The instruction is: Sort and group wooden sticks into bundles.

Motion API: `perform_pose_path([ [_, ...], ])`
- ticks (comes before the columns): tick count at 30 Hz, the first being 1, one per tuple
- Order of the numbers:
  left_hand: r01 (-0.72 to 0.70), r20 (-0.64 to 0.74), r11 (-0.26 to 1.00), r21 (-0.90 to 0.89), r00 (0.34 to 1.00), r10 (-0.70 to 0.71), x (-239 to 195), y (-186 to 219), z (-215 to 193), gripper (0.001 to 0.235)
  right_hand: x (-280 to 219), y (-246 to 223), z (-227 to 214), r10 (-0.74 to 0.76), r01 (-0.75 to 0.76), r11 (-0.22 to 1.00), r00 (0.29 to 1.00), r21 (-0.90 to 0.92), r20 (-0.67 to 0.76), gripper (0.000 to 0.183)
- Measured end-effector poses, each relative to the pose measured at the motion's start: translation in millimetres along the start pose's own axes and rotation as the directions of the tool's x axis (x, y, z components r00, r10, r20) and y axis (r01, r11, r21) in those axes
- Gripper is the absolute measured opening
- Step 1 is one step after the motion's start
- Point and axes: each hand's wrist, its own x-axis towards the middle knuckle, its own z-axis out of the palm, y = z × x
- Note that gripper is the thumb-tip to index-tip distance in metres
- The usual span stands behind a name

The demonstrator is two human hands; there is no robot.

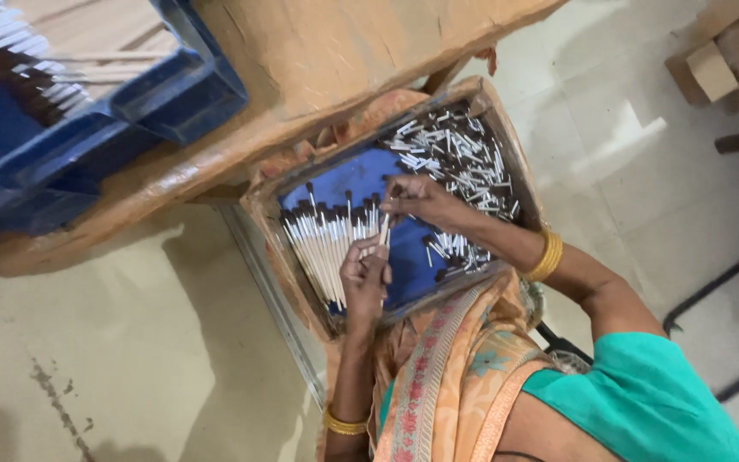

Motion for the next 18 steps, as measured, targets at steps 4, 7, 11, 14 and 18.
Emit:
perform_pose_path([
  [4,-0.138,-0.106,0.745,0.653,0.957,0.271,-7.7,4.1,5.7,0.022,0.1,17.5,3.0,0.075,-0.083,0.995,0.986,-0.050,-0.147,0.016],
  [7,-0.133,-0.057,0.547,0.827,0.947,0.315,-13.9,9.1,1.8,0.028,0.0,-9.4,0.0,0.185,-0.207,0.940,0.977,-0.269,-0.105,0.023],
  [11,-0.197,0.148,0.039,0.980,0.839,0.524,-18.8,16.7,-17.0,0.036,13.1,-114.0,-4.2,0.048,-0.086,0.571,0.996,-0.817,-0.071,0.045],
  [14,-0.027,0.139,-0.194,0.981,0.795,0.590,-19.4,57.6,-18.1,0.050,52.8,-205.2,-26.4,-0.265,0.166,0.453,0.963,-0.876,0.046,0.035],
  [18,0.039,0.121,-0.186,0.982,0.624,0.772,2.0,75.3,-25.8,0.052,170.5,-298.5,-47.8,-0.404,0.234,0.423,0.913,-0.875,0.049,0.030],
])
